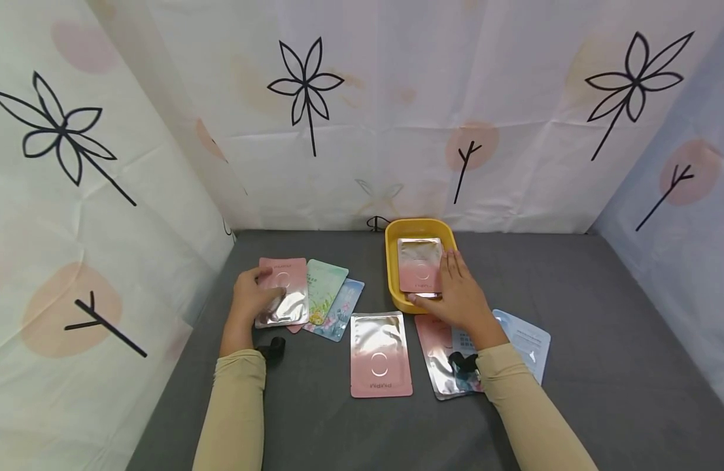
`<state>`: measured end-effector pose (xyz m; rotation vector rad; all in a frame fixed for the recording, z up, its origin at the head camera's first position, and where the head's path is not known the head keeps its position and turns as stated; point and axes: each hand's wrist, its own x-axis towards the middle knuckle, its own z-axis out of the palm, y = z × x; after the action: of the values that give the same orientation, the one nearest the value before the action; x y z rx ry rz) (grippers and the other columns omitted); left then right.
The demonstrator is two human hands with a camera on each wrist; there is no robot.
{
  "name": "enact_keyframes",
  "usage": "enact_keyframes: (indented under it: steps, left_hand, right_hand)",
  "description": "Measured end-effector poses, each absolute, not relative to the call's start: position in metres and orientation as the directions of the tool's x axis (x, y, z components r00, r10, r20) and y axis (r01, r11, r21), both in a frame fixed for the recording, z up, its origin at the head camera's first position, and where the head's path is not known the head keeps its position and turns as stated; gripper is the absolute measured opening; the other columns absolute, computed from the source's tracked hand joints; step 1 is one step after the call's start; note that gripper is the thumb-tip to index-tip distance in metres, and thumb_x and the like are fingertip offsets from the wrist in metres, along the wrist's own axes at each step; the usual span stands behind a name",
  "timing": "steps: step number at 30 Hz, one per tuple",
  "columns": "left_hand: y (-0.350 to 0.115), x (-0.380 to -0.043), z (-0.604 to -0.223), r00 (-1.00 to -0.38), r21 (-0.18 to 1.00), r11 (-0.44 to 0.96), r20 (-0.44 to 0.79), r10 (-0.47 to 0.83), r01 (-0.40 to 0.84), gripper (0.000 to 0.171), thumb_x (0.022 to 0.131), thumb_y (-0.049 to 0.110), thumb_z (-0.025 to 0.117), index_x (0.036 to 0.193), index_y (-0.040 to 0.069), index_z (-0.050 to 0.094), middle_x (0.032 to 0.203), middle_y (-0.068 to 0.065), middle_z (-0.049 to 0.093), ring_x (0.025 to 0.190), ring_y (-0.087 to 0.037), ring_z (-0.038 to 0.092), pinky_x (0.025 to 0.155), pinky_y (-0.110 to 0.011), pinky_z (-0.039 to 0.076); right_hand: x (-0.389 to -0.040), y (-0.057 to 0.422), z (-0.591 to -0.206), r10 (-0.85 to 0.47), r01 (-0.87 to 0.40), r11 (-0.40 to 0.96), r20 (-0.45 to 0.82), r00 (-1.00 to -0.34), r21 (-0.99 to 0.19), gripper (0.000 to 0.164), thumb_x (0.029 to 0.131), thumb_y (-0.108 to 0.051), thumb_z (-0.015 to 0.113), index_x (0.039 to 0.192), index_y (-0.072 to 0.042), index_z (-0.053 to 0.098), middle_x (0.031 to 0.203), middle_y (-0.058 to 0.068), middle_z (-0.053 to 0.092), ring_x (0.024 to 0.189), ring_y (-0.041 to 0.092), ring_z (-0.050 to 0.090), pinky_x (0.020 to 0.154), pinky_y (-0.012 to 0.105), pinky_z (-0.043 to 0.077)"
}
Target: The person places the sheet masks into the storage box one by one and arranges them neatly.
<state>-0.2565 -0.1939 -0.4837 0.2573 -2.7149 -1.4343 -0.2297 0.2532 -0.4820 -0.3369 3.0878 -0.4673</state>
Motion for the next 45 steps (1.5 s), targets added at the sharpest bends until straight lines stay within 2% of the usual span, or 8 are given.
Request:
enact_keyframes:
  steps: [7,15,19,22,28,37,45]
  left_hand:
    - [-0.195,-0.258,-0.482,-0.988,0.835,0.547,0.030,-0.154,-0.060,0.060,0.090,0.010,0.076,0.146,-0.004,0.059,0.150,-0.028,0.054,0.146,-0.042,0.047,0.120,-0.058,0.042]
    - [-0.195,-0.257,-0.479,-0.989,0.837,0.543,0.025,-0.146,-0.059,0.059,0.090,0.004,0.067,0.147,-0.004,0.057,0.153,-0.029,0.052,0.149,-0.043,0.045,0.121,-0.058,0.040]
    - [-0.195,-0.256,-0.479,-0.990,0.844,0.534,0.024,-0.140,-0.055,0.058,0.091,0.002,0.062,0.148,-0.004,0.056,0.153,-0.028,0.053,0.146,-0.042,0.048,0.116,-0.057,0.045]
    - [-0.194,-0.255,-0.479,-0.989,0.852,0.523,0.041,-0.140,-0.038,0.058,0.091,0.001,0.059,0.149,-0.002,0.057,0.151,-0.027,0.054,0.138,-0.041,0.054,0.107,-0.054,0.050]
    - [-0.189,-0.255,-0.475,-0.985,0.871,0.490,0.122,-0.124,0.046,0.053,0.094,0.000,0.060,0.147,0.002,0.061,0.144,-0.024,0.057,0.126,-0.040,0.060,0.094,-0.049,0.051]
    - [-0.176,-0.253,-0.460,-0.974,0.890,0.429,0.210,-0.082,0.156,0.051,0.094,0.002,0.063,0.145,0.004,0.063,0.144,-0.021,0.059,0.126,-0.039,0.061,0.097,-0.054,0.054]
    - [-0.158,-0.246,-0.452,-0.964,0.901,0.371,0.262,-0.045,0.227,0.047,0.098,0.002,0.065,0.145,0.008,0.064,0.142,-0.017,0.060,0.127,-0.037,0.060,0.097,-0.053,0.054]
  right_hand:
    - [-0.230,0.253,-0.481,-0.208,-0.210,0.934,0.036,-0.977,-0.290,0.126,0.094,-0.081,0.053,0.166,0.009,0.004,0.177,0.027,0.000,0.166,0.041,-0.004,0.131,0.061,0.015]
    - [-0.230,0.253,-0.482,-0.209,-0.212,0.933,0.041,-0.977,-0.292,0.126,0.094,-0.081,0.054,0.166,0.010,0.005,0.177,0.028,0.001,0.166,0.042,-0.003,0.131,0.061,0.016]
    - [-0.230,0.253,-0.484,-0.204,-0.205,0.934,0.036,-0.978,-0.293,0.127,0.093,-0.082,0.054,0.166,0.010,0.004,0.177,0.028,0.001,0.166,0.042,-0.003,0.131,0.061,0.016]
    - [-0.230,0.253,-0.484,-0.202,-0.204,0.935,0.037,-0.979,-0.290,0.127,0.093,-0.082,0.054,0.166,0.010,0.005,0.177,0.028,0.001,0.166,0.042,-0.002,0.131,0.061,0.016]
    - [-0.230,0.253,-0.484,-0.205,-0.209,0.936,0.043,-0.978,-0.285,0.126,0.094,-0.082,0.053,0.166,0.010,0.005,0.177,0.028,0.001,0.166,0.043,-0.002,0.131,0.062,0.016]
    - [-0.229,0.253,-0.481,-0.208,-0.213,0.933,0.050,-0.977,-0.288,0.126,0.094,-0.081,0.053,0.166,0.010,0.005,0.176,0.028,0.002,0.166,0.043,-0.001,0.131,0.062,0.017]
    - [-0.228,0.252,-0.481,-0.205,-0.211,0.931,0.051,-0.977,-0.299,0.127,0.093,-0.080,0.055,0.166,0.011,0.005,0.176,0.029,0.002,0.166,0.044,-0.001,0.131,0.062,0.017]
